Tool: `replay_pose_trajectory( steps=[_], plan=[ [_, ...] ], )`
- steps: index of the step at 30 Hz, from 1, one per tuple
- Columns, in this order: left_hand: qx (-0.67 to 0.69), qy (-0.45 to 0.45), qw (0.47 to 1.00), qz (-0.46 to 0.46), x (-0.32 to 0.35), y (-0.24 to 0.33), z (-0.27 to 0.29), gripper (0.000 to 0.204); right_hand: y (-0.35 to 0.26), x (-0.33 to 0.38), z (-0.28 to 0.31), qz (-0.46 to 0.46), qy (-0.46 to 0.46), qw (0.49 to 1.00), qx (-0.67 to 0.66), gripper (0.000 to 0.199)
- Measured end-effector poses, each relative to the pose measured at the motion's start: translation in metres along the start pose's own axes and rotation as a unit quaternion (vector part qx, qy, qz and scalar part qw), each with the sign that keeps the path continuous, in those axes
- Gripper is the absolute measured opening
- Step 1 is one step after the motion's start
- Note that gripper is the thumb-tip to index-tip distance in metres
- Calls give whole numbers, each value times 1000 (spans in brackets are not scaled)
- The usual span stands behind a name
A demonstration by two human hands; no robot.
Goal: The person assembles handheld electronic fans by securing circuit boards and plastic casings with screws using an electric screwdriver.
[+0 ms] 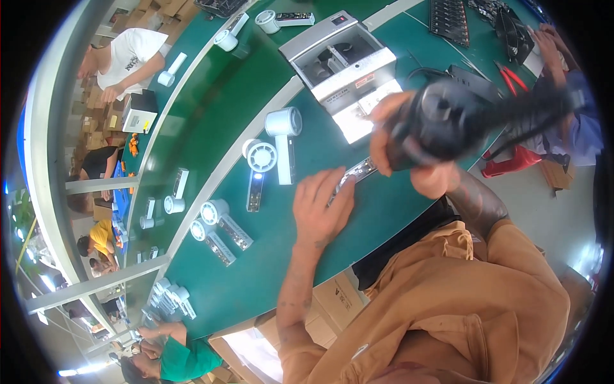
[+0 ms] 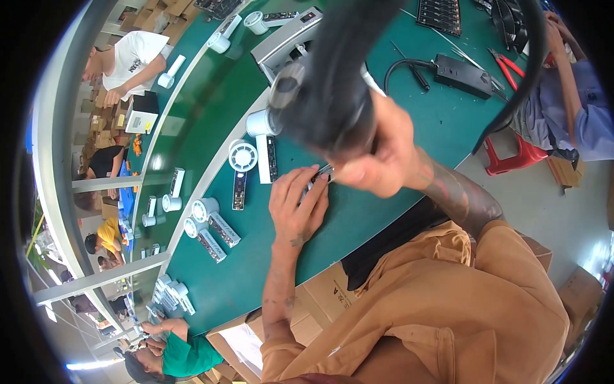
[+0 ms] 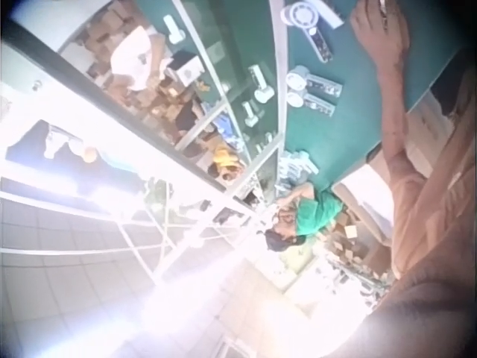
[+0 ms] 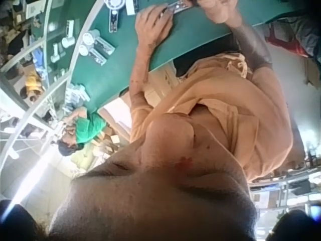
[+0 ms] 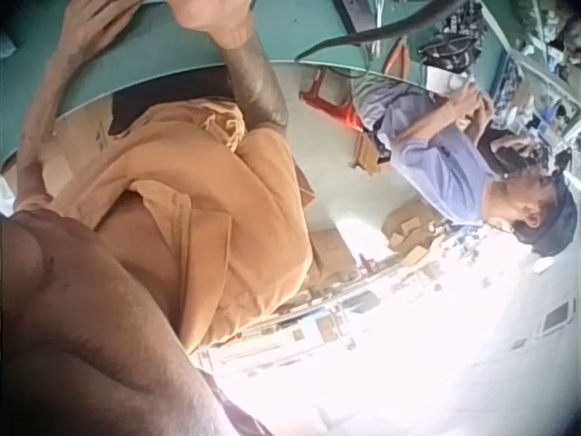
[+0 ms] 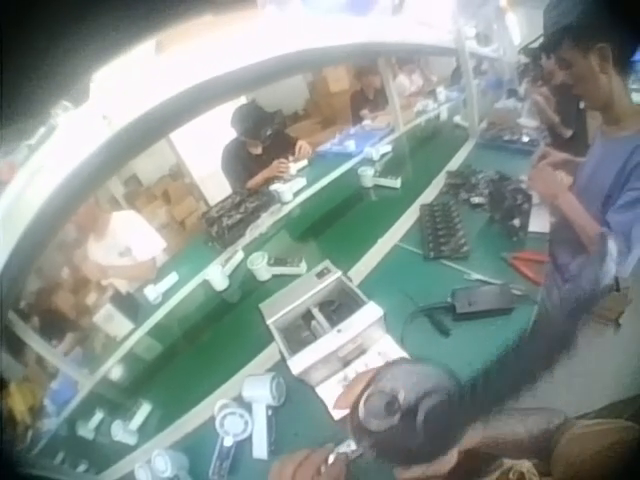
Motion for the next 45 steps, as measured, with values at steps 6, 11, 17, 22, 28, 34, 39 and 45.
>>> replay_pose_trajectory(
  steps=[6,11,17,22,28,34,39,45],
  plan=[
    [123,-36,986,105,11,-28,6,60,-61,-46,-9,90,12,996,1,95],
    [139,-92,976,140,15,-34,9,63,-91,-79,-23,50,122,988,79,95],
    [147,-95,971,161,16,-35,-2,66,-43,-87,-12,110,51,983,140,59],
    [163,-97,966,175,23,-38,-7,66,-36,-80,-7,136,35,980,144,56],
    [175,-98,962,186,21,-32,-13,67,-36,-78,-14,20,12,989,144,68],
    [178,-87,968,155,16,-24,-19,68,-8,-64,-29,16,34,982,-183,54],
    [197,-63,968,144,17,-24,-18,76,-1,-59,-45,-3,-2,996,-89,70],
    [201,-68,966,150,16,-22,-18,75,10,-55,-50,-41,-9,999,-24,87]
  ],
)
Point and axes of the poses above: each hand's wrist, its own x-axis away from the middle knuckle, its own z-axis out of the back of the hand, y = z × x, the point moved 7 cm from there along -x, towards the middle knuckle, and after that the axes turned 5 degrees about -x, right-handed, at the moved point
